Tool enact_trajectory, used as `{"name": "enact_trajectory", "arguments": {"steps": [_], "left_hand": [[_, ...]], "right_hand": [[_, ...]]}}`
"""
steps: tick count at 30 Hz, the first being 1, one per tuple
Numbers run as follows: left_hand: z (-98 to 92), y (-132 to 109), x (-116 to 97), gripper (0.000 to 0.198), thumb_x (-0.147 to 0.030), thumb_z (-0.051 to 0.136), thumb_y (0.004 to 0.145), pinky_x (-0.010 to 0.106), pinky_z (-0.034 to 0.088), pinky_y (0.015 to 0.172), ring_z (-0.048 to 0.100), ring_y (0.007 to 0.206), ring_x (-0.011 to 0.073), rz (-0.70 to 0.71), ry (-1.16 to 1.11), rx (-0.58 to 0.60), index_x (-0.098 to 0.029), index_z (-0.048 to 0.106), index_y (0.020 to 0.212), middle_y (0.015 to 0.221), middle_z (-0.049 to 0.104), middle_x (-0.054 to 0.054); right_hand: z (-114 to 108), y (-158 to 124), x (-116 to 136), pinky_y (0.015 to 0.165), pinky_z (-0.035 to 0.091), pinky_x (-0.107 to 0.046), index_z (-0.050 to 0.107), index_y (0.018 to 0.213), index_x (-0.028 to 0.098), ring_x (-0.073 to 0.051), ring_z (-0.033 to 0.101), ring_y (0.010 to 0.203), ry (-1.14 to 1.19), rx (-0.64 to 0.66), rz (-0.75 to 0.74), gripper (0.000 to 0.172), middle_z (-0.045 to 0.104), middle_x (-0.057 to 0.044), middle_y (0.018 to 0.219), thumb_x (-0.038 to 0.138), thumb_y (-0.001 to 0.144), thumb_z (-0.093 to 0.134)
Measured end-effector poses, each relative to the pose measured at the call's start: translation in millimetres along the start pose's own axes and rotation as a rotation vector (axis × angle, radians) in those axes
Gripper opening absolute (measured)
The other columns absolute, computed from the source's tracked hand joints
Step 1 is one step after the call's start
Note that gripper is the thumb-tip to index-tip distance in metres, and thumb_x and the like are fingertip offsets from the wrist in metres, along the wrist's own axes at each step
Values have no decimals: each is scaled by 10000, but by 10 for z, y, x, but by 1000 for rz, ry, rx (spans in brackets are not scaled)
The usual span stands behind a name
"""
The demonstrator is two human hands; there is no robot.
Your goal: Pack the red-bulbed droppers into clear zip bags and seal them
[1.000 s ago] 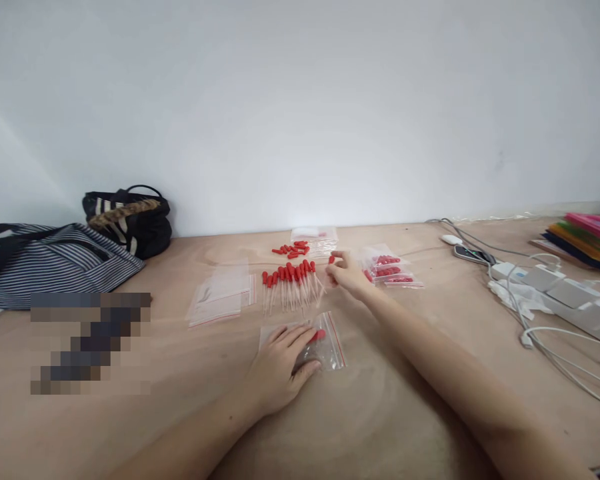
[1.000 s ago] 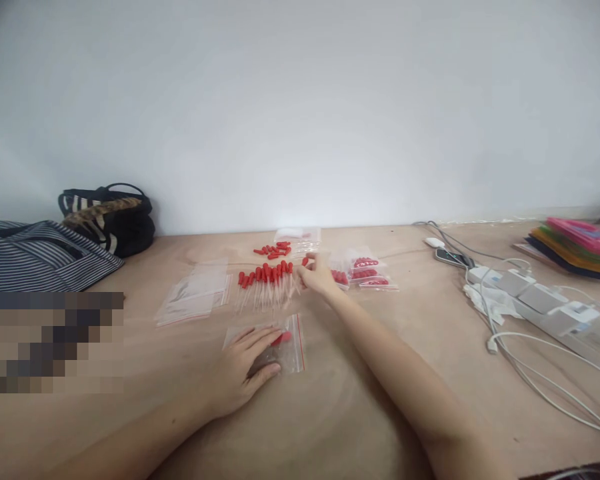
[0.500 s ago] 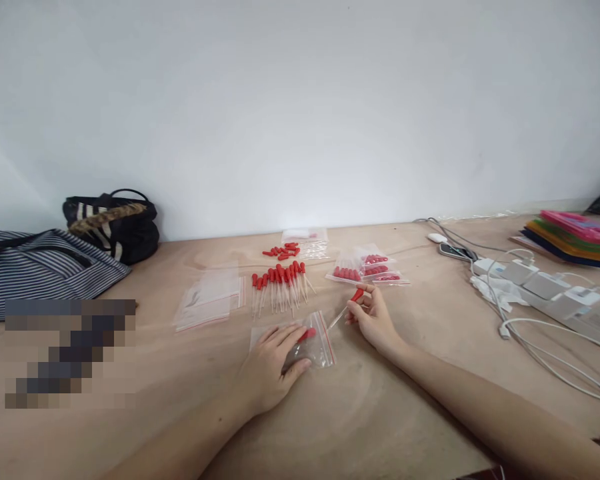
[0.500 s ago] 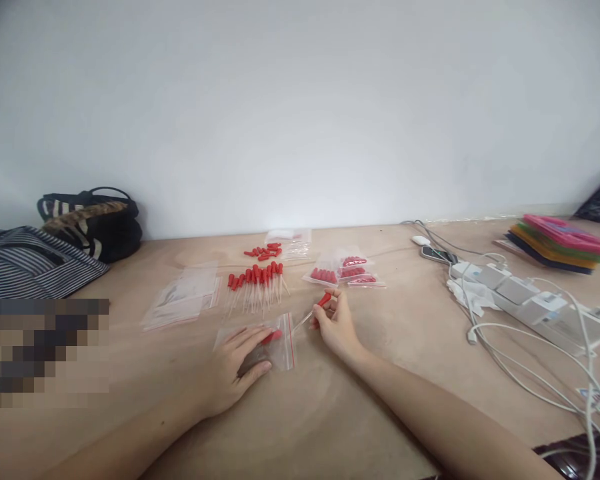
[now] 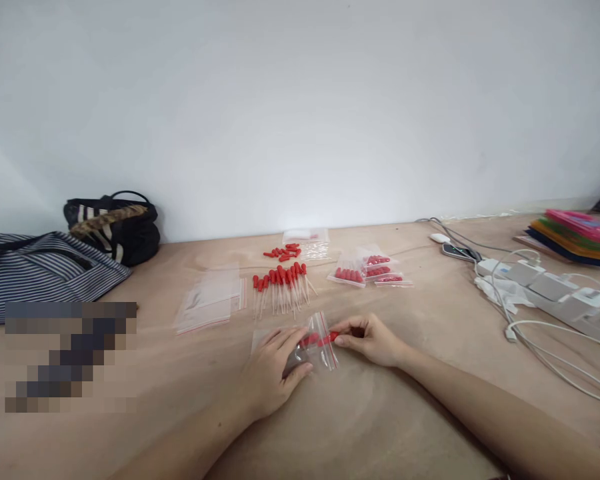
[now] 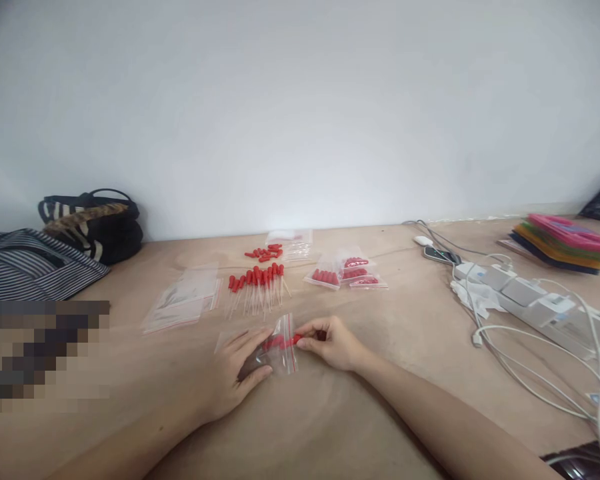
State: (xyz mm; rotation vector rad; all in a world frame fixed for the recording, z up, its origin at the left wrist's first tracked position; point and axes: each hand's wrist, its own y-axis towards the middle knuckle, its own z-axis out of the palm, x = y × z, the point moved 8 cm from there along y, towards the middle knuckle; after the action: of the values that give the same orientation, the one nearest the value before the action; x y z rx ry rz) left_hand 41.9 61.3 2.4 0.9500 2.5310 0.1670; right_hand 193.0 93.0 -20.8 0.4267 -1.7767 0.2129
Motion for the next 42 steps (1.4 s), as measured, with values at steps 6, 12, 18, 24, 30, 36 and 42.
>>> {"name": "enact_trajectory", "arguments": {"steps": [6, 12, 18, 24, 30, 36, 42], "left_hand": [[15, 8, -35, 483, -278, 517, 817, 439, 324, 985, 465, 1123, 226, 20, -29, 2, -222, 348, 1266, 1222, 515, 57], [-4, 13, -75, 487, -265, 522, 810, 434, 359, 955, 459, 1119, 237, 54, -12, -19, -213, 357, 1266, 1224, 507, 69], [-104, -8, -102, 420, -279, 503, 831, 433, 375, 944, 420, 1152, 249, 92, 36, -103, -224, 407, 1235, 1220, 500, 63], [-177, -128, -32, 331, -269, 477, 842, 423, 410, 922, 457, 1126, 239, 92, 18, -152, -259, 474, 1172, 1180, 528, 51], [-104, -233, 93, 406, -276, 480, 829, 455, 364, 969, 406, 1177, 245, 15, -26, -88, -265, 425, 1231, 1251, 481, 52], [-28, -219, 169, 461, -299, 494, 815, 449, 366, 969, 406, 1180, 246, -71, -78, -9, -254, 393, 1262, 1283, 458, 52], [-8, -208, 179, 461, -321, 492, 812, 454, 342, 981, 411, 1175, 247, -81, -80, 25, -242, 402, 1257, 1269, 474, 60]], "right_hand": [[155, 64, 191, 614, 427, -235, 700, 763, 195, -121, 543, 644, -199, 55, -209, 214, 619, -29, 712, 375, 742, 587], [104, 207, -7, 495, 380, -196, 612, 595, 152, -84, 492, 517, -164, 4, -48, 154, 578, 10, 585, 289, 628, 672], [-294, 551, -96, 398, 355, -183, 587, 688, 149, -65, 446, 391, -197, -192, 148, 87, 533, 41, 512, 228, 699, 552], [-372, 1125, -107, 533, 436, -227, 593, 768, 130, -133, 578, 558, -365, -402, 212, 164, 611, -25, 658, 268, 686, 562], [-288, 1388, -72, 659, 438, -261, 592, 841, 119, -219, 591, 828, -460, -474, 288, 281, 635, -101, 834, 250, 598, 643], [-248, 1434, -64, 569, 423, -246, 590, 838, 125, -202, 601, 689, -426, -422, 324, 241, 627, -73, 699, 152, 600, 616], [-422, 1099, 52, 510, 434, -213, 292, 1249, 108, -112, 556, 521, -289, -402, 242, 571, 565, 20, 630, 162, 713, 481]]}}
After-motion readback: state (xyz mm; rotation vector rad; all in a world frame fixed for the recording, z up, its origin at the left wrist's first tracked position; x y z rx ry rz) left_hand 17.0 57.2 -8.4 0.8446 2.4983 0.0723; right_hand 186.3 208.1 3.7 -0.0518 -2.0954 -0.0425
